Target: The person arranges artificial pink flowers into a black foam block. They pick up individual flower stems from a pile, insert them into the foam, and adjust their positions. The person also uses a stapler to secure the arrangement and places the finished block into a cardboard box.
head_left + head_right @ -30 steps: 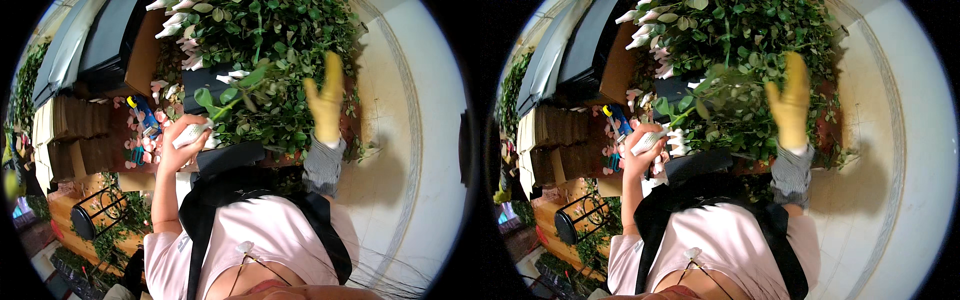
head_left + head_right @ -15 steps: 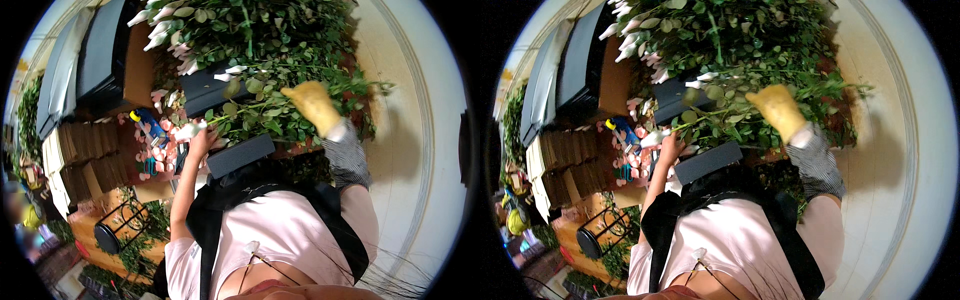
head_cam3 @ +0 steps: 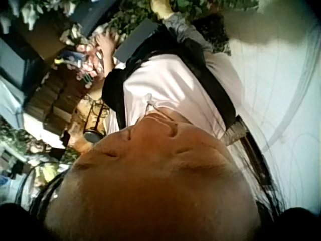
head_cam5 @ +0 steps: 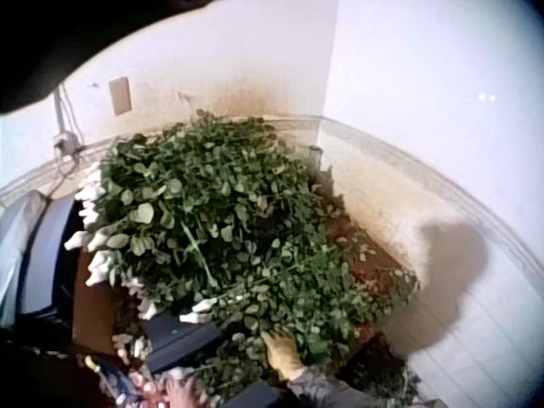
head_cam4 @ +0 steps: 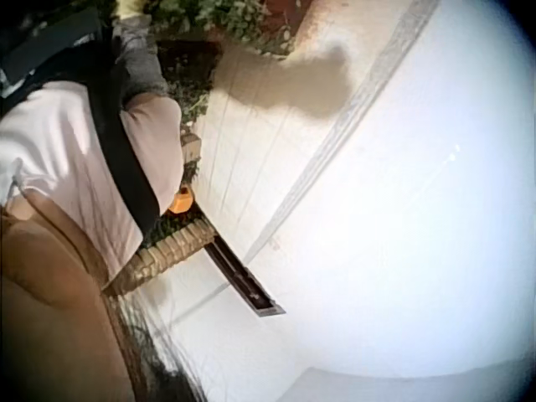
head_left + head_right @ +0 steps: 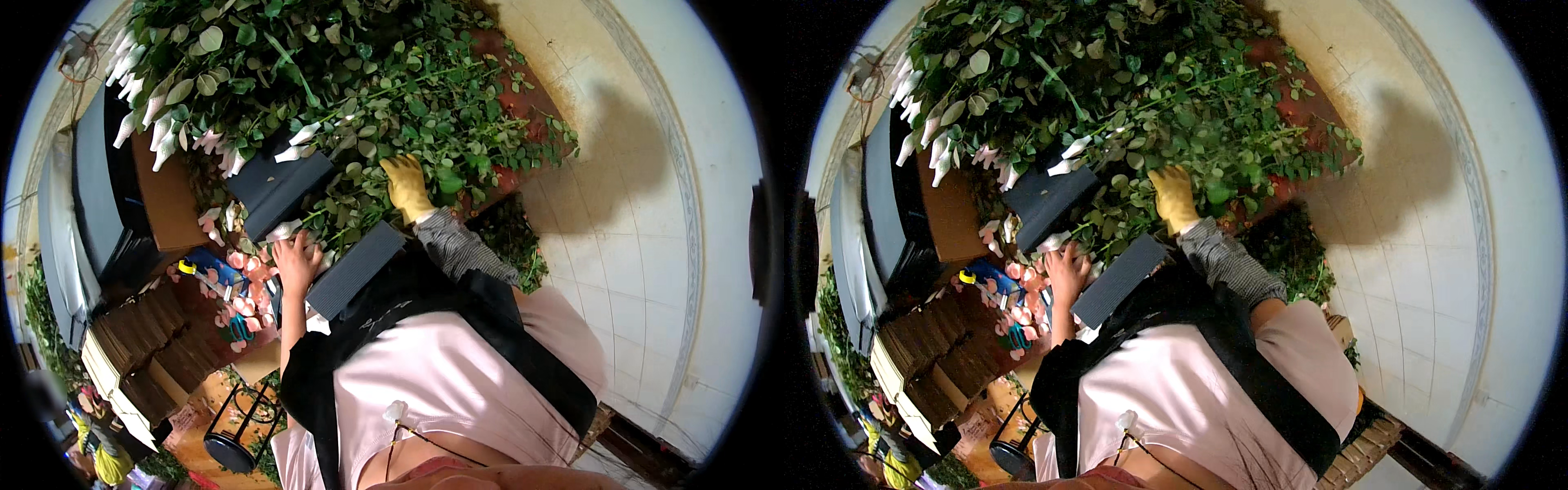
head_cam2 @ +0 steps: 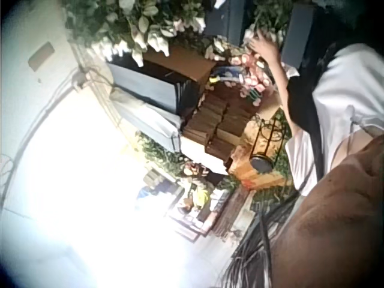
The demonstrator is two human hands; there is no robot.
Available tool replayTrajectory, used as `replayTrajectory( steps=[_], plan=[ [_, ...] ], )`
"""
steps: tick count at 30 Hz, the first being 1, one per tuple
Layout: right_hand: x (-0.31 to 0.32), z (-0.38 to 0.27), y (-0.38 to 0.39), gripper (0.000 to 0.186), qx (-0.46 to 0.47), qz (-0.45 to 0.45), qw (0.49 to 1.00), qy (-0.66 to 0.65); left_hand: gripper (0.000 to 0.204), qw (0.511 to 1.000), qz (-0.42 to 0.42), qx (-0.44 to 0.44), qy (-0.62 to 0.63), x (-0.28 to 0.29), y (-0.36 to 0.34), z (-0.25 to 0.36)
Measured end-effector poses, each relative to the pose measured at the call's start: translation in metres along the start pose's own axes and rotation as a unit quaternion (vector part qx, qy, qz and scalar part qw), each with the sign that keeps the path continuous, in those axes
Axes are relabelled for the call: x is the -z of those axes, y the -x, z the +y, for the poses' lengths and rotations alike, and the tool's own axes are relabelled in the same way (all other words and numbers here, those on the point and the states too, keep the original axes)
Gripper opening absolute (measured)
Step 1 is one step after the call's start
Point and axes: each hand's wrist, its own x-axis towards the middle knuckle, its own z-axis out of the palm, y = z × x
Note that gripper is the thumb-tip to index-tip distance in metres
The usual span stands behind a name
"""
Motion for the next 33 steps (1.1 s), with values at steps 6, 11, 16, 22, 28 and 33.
replayTrajectory(
  steps=[6,11,16,22,28,33],
  plan=[
    [0.043,0.026,-0.024,0.054,-0.048,-0.205,0.918,-0.337,0.046,0.999,-0.037,0.013,-0.007,0.001,-0.003,0.002],
    [0.110,-0.005,-0.028,0.052,0.070,-0.179,0.975,-0.110,0.040,0.973,0.079,0.104,0.189,0.024,0.035,0.000],
    [0.135,-0.142,-0.015,0.047,0.335,-0.400,0.768,-0.371,0.028,0.843,0.067,0.364,0.389,0.003,0.082,-0.021],
    [0.015,-0.191,-0.022,0.033,0.404,-0.510,0.711,0.267,0.039,0.933,-0.146,0.248,0.216,0.047,0.045,0.020],
    [-0.016,-0.170,-0.019,0.027,0.414,-0.511,0.684,0.315,0.021,0.849,0.008,0.239,0.470,0.022,0.065,0.003],
    [0.033,-0.173,-0.035,0.035,0.438,-0.529,0.715,0.135,0.018,0.788,0.269,0.294,0.469,0.063,0.086,-0.019]
  ],
)
